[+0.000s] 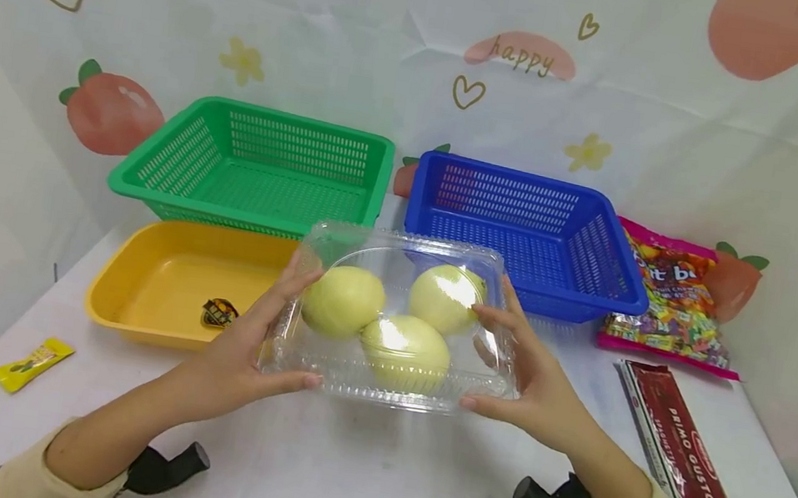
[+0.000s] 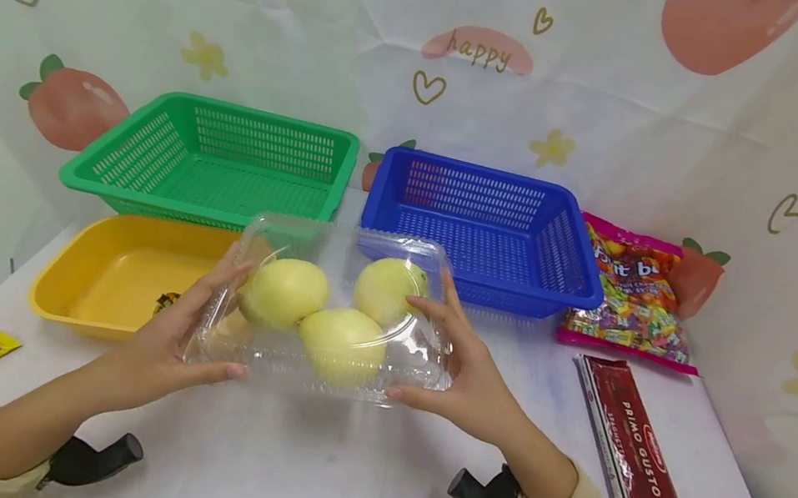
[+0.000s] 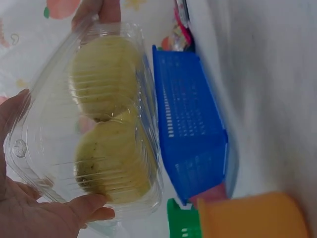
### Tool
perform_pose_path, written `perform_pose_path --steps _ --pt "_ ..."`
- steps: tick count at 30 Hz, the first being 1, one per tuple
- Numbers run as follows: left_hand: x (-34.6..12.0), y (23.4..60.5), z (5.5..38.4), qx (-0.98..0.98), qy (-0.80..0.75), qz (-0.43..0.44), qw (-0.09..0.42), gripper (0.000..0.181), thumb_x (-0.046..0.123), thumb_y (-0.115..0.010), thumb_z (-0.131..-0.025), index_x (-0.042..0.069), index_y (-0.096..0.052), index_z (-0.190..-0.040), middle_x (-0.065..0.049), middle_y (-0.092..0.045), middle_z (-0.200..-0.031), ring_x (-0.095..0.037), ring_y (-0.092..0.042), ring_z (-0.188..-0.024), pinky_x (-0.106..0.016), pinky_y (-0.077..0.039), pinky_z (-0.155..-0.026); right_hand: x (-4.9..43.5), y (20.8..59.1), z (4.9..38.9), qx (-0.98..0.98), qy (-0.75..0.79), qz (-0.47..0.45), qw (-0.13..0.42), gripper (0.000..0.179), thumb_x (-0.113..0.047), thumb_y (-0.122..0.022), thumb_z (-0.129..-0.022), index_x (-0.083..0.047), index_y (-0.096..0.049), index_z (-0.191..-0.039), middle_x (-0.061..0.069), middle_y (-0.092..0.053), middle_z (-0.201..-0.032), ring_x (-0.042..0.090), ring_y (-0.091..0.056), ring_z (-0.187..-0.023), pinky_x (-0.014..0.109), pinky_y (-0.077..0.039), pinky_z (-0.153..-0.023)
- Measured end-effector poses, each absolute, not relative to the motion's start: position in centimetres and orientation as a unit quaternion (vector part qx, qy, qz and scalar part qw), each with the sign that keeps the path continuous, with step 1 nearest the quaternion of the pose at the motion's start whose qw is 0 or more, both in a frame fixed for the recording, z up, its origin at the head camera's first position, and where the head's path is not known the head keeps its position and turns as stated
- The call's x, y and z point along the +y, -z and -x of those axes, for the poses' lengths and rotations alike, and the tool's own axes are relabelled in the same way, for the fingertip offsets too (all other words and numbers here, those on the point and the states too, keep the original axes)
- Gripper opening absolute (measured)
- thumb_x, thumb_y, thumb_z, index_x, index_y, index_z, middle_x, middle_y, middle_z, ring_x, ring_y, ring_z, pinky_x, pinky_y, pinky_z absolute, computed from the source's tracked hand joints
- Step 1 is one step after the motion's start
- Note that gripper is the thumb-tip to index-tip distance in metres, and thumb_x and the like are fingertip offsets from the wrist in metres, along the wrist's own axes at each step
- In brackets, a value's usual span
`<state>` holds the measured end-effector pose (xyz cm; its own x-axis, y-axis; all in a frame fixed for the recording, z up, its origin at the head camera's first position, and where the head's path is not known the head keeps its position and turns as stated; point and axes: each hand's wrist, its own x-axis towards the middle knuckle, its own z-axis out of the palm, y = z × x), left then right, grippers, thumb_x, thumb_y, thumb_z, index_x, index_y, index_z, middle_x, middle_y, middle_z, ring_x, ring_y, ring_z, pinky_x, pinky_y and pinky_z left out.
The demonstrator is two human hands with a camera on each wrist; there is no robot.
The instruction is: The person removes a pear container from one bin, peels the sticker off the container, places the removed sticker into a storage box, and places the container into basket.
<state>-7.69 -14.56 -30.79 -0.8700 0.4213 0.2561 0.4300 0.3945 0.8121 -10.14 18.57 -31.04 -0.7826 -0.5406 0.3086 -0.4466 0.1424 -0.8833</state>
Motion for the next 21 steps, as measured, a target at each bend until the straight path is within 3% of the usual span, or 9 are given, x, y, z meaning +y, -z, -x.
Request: perform_pose_path --steps 3,9,12,14,17,19,21 --pt "-15.2 29.9 8.3 -0.84 0.481 0.251 -0.001 0.095 0.016 -0.075 -0.077 0.027 -0.015 -0.149 -0.005 0.011 -0.158 -0.038 -0.001 -0.144 -0.062 -0.023 -0.105 18.0 30.2 10.9 0.755 0.567 0.326 0.044 0.074 0.002 -0.073 -0.075 0.001 -0.035 -0.137 0.001 0.011 -0.158 0.038 -0.005 -0.143 0.029 -0.039 -0.1" --pt "-16.8 27.6 10.1 -0.849 0.473 0.234 -0.03 0.094 0.018 -0.072 -0.081 0.033 -0.01 -0.149 0.004 0.015 -0.157 -0.035 -0.004 -0.145 -0.061 -0.022 -0.107 16.4 28.5 13.0 0.753 0.576 0.314 0.047 0.075 -0.004 -0.075 -0.075 0.0 -0.035 -0.138 -0.003 0.008 -0.158 0.039 -0.022 -0.14 0.036 -0.037 -0.103" --pt "-17.6 26.3 11.2 -0.845 0.483 0.228 -0.04 0.092 0.017 -0.07 -0.082 0.034 -0.009 -0.149 0.009 0.015 -0.156 -0.033 -0.002 -0.145 -0.063 -0.02 -0.107 15.5 27.7 14.3 0.743 0.592 0.305 0.06 0.078 -0.007 -0.077 -0.074 -0.002 -0.034 -0.139 -0.007 0.007 -0.158 0.035 -0.024 -0.141 0.039 -0.035 -0.104" --pt "-18.1 25.6 11.9 -0.841 0.489 0.231 -0.035 0.09 0.014 -0.07 -0.083 0.032 -0.011 -0.149 0.009 0.012 -0.156 -0.03 0.0 -0.146 -0.058 -0.02 -0.109 14.8 27.1 15.1 0.736 0.603 0.299 0.072 0.079 -0.009 -0.077 -0.074 -0.003 -0.033 -0.14 -0.01 0.007 -0.158 0.032 -0.024 -0.141 0.039 -0.035 -0.105" --pt "-19.0 24.5 13.1 -0.838 0.489 0.242 -0.02 0.087 0.009 -0.068 -0.083 0.027 -0.014 -0.15 0.008 0.007 -0.157 -0.024 0.001 -0.146 -0.03 -0.028 -0.113 13.9 26.3 16.5 0.724 0.622 0.284 0.088 0.081 -0.011 -0.078 -0.073 -0.007 -0.033 -0.14 -0.014 0.007 -0.157 0.028 -0.025 -0.141 0.035 -0.037 -0.105" --pt "-19.6 23.8 13.9 -0.838 0.486 0.249 -0.011 0.085 0.006 -0.067 -0.084 0.023 -0.016 -0.149 0.005 0.005 -0.158 -0.021 0.001 -0.146 -0.012 -0.033 -0.106 13.2 25.8 17.3 0.718 0.632 0.276 0.095 0.08 -0.01 -0.078 -0.073 -0.008 -0.034 -0.14 -0.015 0.007 -0.157 0.027 -0.026 -0.141 0.035 -0.036 -0.106" --pt "-20.1 23.1 14.7 -0.841 0.481 0.247 -0.008 0.083 0.005 -0.066 -0.084 0.023 -0.017 -0.149 0.005 0.002 -0.158 -0.023 -0.004 -0.146 -0.003 -0.034 -0.098 12.5 25.4 18.2 0.713 0.641 0.267 0.099 0.078 -0.006 -0.077 -0.074 -0.01 -0.036 -0.14 -0.015 0.005 -0.157 0.027 -0.028 -0.14 0.035 -0.037 -0.107"
